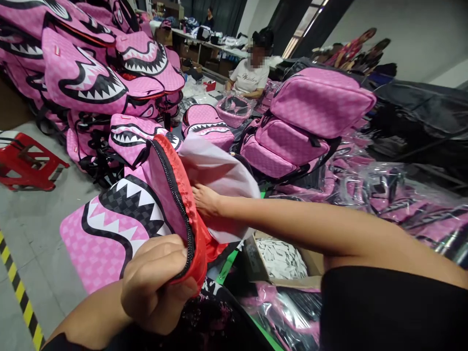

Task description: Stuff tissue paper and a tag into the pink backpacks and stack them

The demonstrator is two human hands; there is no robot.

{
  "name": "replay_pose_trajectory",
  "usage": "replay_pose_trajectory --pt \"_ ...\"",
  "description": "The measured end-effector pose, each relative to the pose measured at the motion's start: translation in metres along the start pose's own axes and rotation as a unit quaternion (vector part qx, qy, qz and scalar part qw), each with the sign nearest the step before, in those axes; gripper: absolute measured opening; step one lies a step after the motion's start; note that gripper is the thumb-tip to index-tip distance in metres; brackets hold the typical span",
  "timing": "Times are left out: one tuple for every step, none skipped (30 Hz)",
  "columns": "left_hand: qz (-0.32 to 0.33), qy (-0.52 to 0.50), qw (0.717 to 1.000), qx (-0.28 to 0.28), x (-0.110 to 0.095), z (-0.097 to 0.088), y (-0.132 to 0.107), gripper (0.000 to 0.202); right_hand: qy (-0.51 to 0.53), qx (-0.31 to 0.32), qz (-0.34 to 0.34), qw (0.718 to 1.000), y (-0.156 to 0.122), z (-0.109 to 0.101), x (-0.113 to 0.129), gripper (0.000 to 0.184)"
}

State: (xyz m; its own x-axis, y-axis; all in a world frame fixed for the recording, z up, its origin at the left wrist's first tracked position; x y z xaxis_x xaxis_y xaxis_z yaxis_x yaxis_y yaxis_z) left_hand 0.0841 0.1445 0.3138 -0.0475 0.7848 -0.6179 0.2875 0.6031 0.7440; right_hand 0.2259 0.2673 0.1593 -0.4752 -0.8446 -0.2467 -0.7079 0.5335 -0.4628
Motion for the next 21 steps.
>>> replay_pose_trajectory --pt "0.014 0.0 0.999 0.031 -0.002 0.003 0.003 0.032 0.006 -0.008 -0.005 1.0 0.003 -0.005 0.0 0.067" --pt "0.026 0.001 0.998 0.056 -0.003 0.004 0.005 0.03 0.013 -0.02 -0.01 1.0 0.004 -0.009 -0.001 0.065" --pt "0.032 0.002 0.998 0.06 -0.003 0.004 0.006 0.029 0.02 -0.035 -0.014 0.999 0.001 -0.014 -0.001 0.065" --pt "0.03 0.0 0.998 0.052 -0.002 0.002 0.006 0.028 0.027 -0.05 -0.018 0.998 -0.004 -0.017 -0.002 0.069" --pt "0.027 -0.003 0.999 0.045 -0.001 0.0 0.005 0.028 0.034 -0.068 -0.019 0.997 -0.01 -0.018 -0.004 0.075" --pt "0.024 -0.006 0.999 0.043 0.0 -0.001 0.004 0.027 0.04 -0.082 -0.017 0.996 -0.017 -0.018 -0.007 0.082" --pt "0.02 -0.007 0.999 0.05 0.001 -0.001 0.003 0.025 0.046 -0.092 -0.013 0.995 -0.024 -0.016 -0.009 0.09" --pt "0.019 -0.008 0.998 0.058 0.002 0.0 0.002 0.023 0.05 -0.093 -0.007 0.994 -0.028 -0.013 -0.01 0.096" --pt "0.017 -0.008 0.998 0.066 0.003 0.001 0.002 0.02 0.052 -0.086 0.001 0.995 -0.03 -0.009 -0.009 0.098" --pt "0.016 -0.01 0.997 0.076 0.003 0.002 0.002 0.018 0.05 -0.073 0.007 0.996 -0.029 -0.004 -0.007 0.094" --pt "0.017 -0.011 0.997 0.074 0.003 0.003 0.002 0.017 0.046 -0.059 0.012 0.997 -0.026 0.0 -0.003 0.086" --pt "0.018 -0.013 0.997 0.068 0.003 0.004 0.002 0.017 0.039 -0.047 0.013 0.998 -0.022 0.003 0.001 0.076" --pt "0.018 -0.013 0.998 0.062 0.003 0.004 0.002 0.017 0.031 -0.041 0.01 0.999 -0.017 0.004 0.006 0.067" --pt "0.019 -0.011 0.998 0.06 0.004 0.006 0.002 0.018 0.022 -0.042 0.005 0.999 -0.014 0.003 0.01 0.062" --pt "0.019 -0.009 0.998 0.063 0.004 0.007 0.001 0.019 0.014 -0.049 0.002 0.999 -0.014 0.001 0.011 0.062" --pt "0.022 -0.008 0.998 0.066 0.004 0.009 0.0 0.021 0.008 -0.057 -0.002 0.998 -0.016 -0.001 0.011 0.065" --pt "0.023 -0.01 0.998 0.059 0.005 0.01 0.0 0.023 0.005 -0.067 -0.002 0.998 -0.02 -0.002 0.008 0.072" --pt "0.025 -0.014 0.998 0.048 0.005 0.01 -0.001 0.023 0.004 -0.076 -0.001 0.997 -0.025 -0.003 0.003 0.081" --pt "0.027 -0.022 0.999 0.034 0.005 0.011 -0.002 0.023 0.006 -0.083 0.0 0.997 -0.031 -0.003 -0.002 0.087" --pt "0.027 -0.031 0.999 0.024 0.004 0.011 -0.004 0.023 0.007 -0.088 0.001 0.996 -0.036 -0.003 -0.006 0.091" --pt "0.025 -0.038 0.999 0.016 0.005 0.012 -0.005 0.022 0.008 -0.086 0.001 0.996 -0.038 -0.002 -0.009 0.089"
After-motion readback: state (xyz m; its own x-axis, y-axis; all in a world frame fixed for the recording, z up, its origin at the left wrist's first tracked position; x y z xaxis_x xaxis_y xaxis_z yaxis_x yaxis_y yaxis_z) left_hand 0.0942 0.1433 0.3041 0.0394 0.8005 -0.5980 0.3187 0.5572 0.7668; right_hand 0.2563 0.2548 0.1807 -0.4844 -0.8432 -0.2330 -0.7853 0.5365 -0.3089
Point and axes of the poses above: each hand's wrist, its own y-axis towards the middle knuckle, its own z-axis out of the palm, x = y × z, the point moved 5 cm from there along y, towards the middle knuckle, and after that the axes turned 1 degree about x, right-handed, at the moved point
